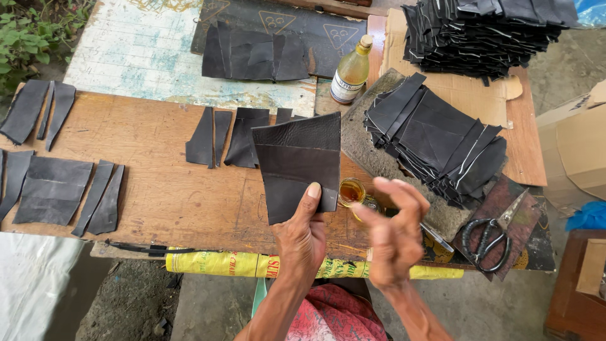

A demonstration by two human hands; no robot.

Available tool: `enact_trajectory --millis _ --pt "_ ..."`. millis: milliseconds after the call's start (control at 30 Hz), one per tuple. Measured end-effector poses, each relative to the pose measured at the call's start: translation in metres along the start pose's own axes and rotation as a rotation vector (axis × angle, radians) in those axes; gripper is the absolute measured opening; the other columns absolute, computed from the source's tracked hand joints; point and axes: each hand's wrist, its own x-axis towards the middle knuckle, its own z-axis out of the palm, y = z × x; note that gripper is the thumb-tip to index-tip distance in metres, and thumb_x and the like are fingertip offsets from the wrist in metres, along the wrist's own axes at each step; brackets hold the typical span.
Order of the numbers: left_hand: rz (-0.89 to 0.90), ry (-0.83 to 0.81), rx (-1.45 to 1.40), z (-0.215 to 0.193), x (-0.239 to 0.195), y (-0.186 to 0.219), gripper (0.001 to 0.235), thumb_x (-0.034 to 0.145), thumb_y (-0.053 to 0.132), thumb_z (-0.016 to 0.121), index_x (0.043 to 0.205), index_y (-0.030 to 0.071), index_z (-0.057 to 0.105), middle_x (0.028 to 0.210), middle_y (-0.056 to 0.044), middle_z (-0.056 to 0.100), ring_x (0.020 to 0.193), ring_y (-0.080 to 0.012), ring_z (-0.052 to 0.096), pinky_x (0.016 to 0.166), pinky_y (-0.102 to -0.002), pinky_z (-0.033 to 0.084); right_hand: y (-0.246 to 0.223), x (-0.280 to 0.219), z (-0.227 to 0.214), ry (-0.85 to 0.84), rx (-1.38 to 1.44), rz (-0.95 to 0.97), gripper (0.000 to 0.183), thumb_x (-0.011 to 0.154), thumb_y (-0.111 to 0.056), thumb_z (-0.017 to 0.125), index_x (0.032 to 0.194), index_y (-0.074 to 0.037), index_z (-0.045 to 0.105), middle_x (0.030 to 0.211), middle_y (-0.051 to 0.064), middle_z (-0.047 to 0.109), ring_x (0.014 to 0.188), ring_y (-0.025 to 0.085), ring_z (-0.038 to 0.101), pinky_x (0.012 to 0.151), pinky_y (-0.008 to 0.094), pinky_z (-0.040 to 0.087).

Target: The person sorts and organizes black leather pieces on a wooden workbench. They pick up individual pieces, turn them over to inspect the texture, and place them into separate piles based on their shape and size.

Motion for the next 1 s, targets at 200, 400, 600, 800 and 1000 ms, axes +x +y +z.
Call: enact_trajectory --millis 200,400,600,800,1000 --pt "0.037 0.101 0.057 0.008 0.001 -0.005 0.005 0.087 -0.002 0.077 0.090 -0.003 0.074 0.089 -0.005 0.070 0.075 -0.0097 0.064 0.063 -0.022 0.051 -0.023 -0.023 0.011 -0.128 0.764 0.542 0.067 0.104 -0.025 0.051 0.162 0.002 0.029 0.169 0.015 0.030 0.155 0.025 0.028 0.122 0.041 0.029" --pt "-0.002 0.079 0.018 0.005 0.003 -0.008 0.004 0.087 0.000 0.075 0.090 0.000 0.073 0.088 -0.006 0.071 0.075 -0.0105 0.066 0.064 -0.023 0.053 -0.021 -0.029 0.015 -0.219 0.836 0.558 0.071 0.107 -0.027 0.045 0.164 0.003 0.015 0.177 0.014 0.010 0.164 0.021 0.011 0.125 0.041 0.023" --pt "0.016 0.026 -0.010 0.000 0.008 -0.011 0.005 0.089 0.000 0.075 0.093 -0.001 0.072 0.090 -0.006 0.071 0.079 -0.0107 0.066 0.068 -0.022 0.055 -0.021 -0.027 0.015 -0.240 0.800 0.549 0.073 0.108 -0.030 0.045 0.163 0.007 0.016 0.177 0.015 0.010 0.163 0.022 0.011 0.124 0.040 0.024" --pt "0.068 0.009 0.006 0.004 0.008 -0.008 0.007 0.091 -0.004 0.075 0.096 -0.001 0.072 0.092 -0.007 0.070 0.079 -0.0125 0.067 0.068 -0.024 0.055 -0.028 -0.021 0.011 -0.285 0.524 0.451 0.067 0.107 -0.032 0.043 0.162 0.003 0.028 0.173 0.017 0.027 0.162 0.026 0.020 0.127 0.042 0.024" --pt "0.124 -0.044 -0.032 0.014 0.007 0.001 0.016 0.089 -0.009 0.072 0.101 0.001 0.069 0.099 -0.007 0.070 0.086 -0.0139 0.069 0.079 -0.027 0.060 -0.031 -0.021 0.005 -0.264 0.119 0.223 0.055 0.107 -0.035 0.043 0.152 -0.004 0.050 0.166 0.015 0.039 0.153 0.031 0.033 0.127 0.044 0.028"
